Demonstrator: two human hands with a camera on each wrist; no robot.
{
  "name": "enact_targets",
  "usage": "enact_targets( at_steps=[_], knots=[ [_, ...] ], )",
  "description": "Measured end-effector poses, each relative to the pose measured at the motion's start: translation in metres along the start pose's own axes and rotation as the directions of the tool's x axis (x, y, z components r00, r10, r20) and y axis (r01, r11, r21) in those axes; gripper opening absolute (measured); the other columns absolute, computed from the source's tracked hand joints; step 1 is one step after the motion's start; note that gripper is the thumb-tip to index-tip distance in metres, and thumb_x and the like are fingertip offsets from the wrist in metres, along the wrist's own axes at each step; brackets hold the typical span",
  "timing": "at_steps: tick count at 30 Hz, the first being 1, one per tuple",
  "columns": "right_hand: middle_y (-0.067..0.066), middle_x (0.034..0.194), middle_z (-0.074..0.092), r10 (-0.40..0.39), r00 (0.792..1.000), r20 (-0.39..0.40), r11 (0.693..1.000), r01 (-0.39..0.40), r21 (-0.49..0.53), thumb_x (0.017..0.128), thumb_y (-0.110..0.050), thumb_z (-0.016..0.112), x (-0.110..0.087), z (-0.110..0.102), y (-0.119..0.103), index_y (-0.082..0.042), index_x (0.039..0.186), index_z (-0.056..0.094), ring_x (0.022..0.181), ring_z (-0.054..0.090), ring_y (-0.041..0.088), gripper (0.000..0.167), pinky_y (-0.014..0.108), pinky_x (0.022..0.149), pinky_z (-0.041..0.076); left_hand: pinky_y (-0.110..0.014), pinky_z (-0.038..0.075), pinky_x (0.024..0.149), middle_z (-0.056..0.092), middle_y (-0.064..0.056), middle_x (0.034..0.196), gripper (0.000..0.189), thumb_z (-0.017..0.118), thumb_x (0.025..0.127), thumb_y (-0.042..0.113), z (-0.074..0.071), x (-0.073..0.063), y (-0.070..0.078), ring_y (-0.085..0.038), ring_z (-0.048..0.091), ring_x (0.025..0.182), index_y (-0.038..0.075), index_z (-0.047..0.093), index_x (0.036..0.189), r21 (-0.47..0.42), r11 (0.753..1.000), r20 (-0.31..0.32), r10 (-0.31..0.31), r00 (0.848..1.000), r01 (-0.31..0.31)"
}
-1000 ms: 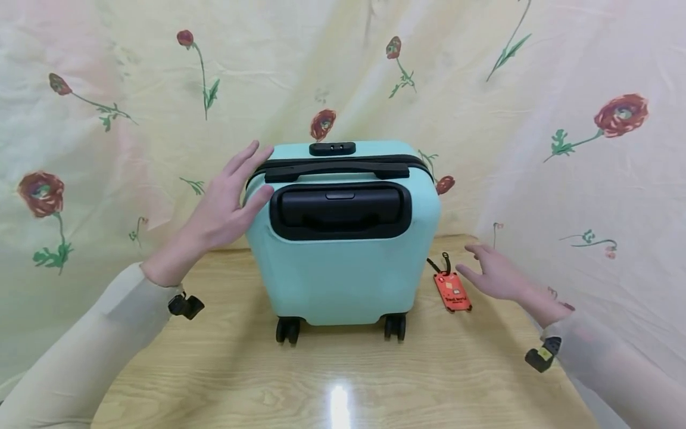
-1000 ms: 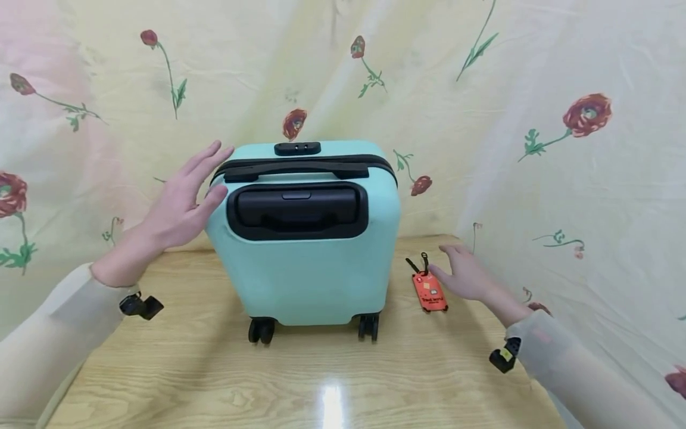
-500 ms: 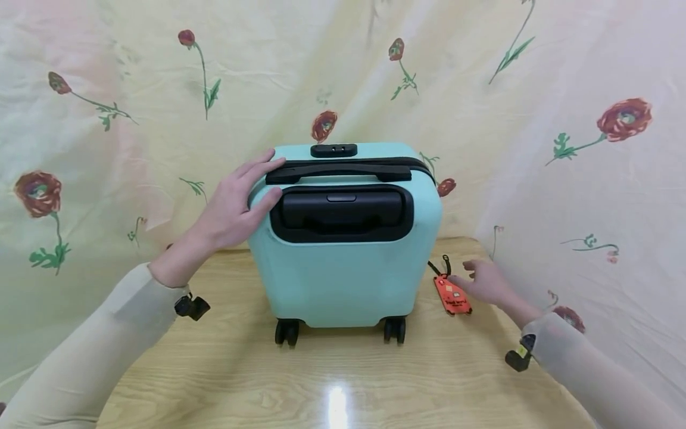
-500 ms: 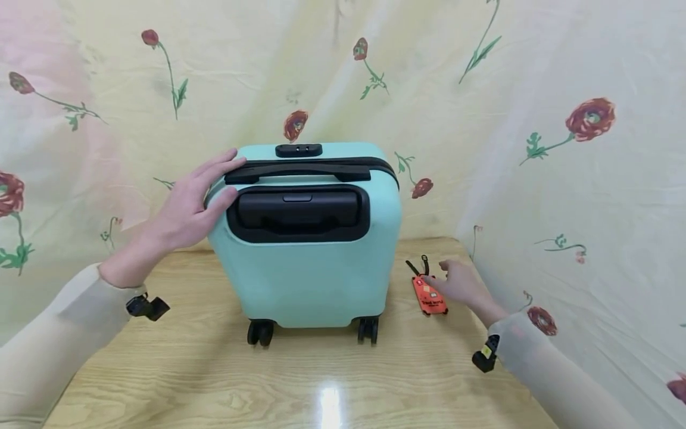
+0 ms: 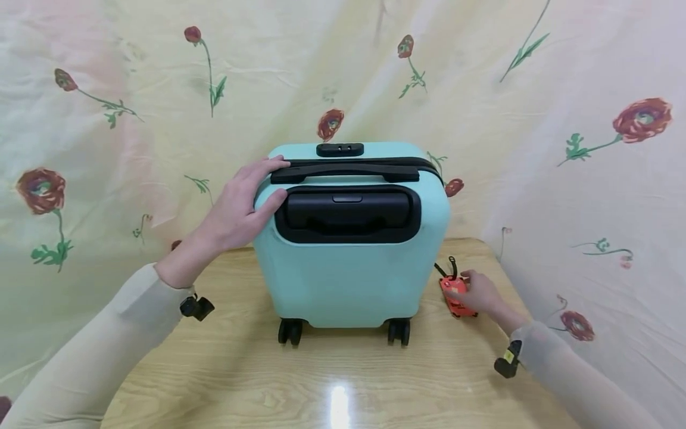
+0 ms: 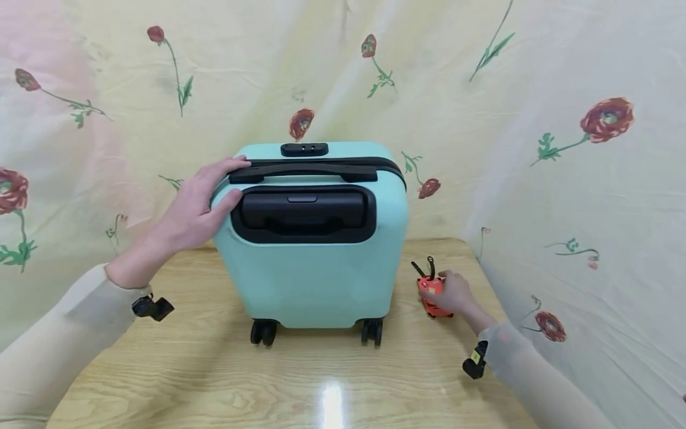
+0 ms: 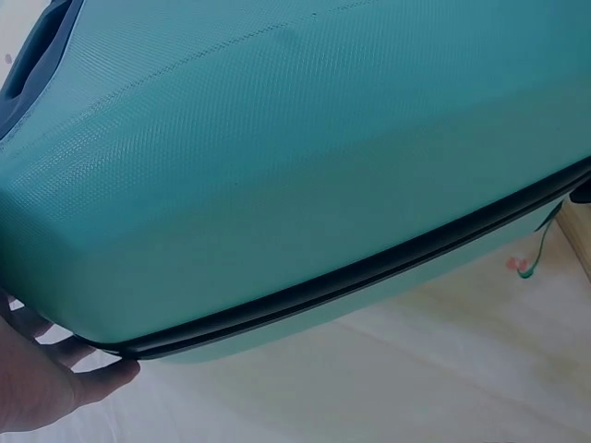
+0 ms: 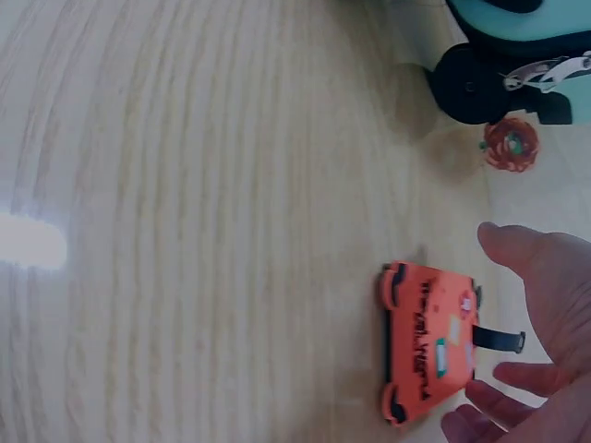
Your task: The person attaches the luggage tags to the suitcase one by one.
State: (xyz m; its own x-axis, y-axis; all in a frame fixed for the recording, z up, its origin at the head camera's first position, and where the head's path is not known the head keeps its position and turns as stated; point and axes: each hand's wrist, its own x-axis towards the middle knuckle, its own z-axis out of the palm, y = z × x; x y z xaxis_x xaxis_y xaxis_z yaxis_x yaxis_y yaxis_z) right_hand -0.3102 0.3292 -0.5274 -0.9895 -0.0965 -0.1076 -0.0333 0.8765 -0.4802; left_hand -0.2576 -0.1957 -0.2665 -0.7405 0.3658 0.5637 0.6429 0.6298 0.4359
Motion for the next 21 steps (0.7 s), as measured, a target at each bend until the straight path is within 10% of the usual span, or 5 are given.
enact_targets(
  at_steps=[13,21],
  knots=[
    [0.045,0.136,0.039,0.057,0.998,-0.041,0.998,-0.058,-0.007,0.088,-0.037,0.083,0.006,0.018,0.006,0.012,0.151,0.040,0.119,0.045,0.057,0.090,0.067,0.097,0.048,-0.065,0.031,0.126,0.050,-0.013,0.163,0.048,0.059,0.107,0.025,0.006,-0.001,-0.004,-0.036,0.040,0.154,0.011,0.054,0.152,-0.011,1.000,-0.030,0.003,1.000,-0.004],
    [0.043,0.129,0.046,-0.042,0.994,-0.099,0.999,0.041,-0.006,0.081,-0.023,0.085,0.010,0.023,0.004,0.008,0.131,0.050,0.117,0.048,0.058,0.068,0.068,0.093,0.049,-0.065,0.032,0.125,0.050,-0.012,0.164,0.047,0.059,0.106,0.026,0.008,-0.001,-0.005,-0.036,0.042,0.152,0.011,0.055,0.151,-0.011,1.000,-0.052,0.012,0.999,-0.012]
  ],
)
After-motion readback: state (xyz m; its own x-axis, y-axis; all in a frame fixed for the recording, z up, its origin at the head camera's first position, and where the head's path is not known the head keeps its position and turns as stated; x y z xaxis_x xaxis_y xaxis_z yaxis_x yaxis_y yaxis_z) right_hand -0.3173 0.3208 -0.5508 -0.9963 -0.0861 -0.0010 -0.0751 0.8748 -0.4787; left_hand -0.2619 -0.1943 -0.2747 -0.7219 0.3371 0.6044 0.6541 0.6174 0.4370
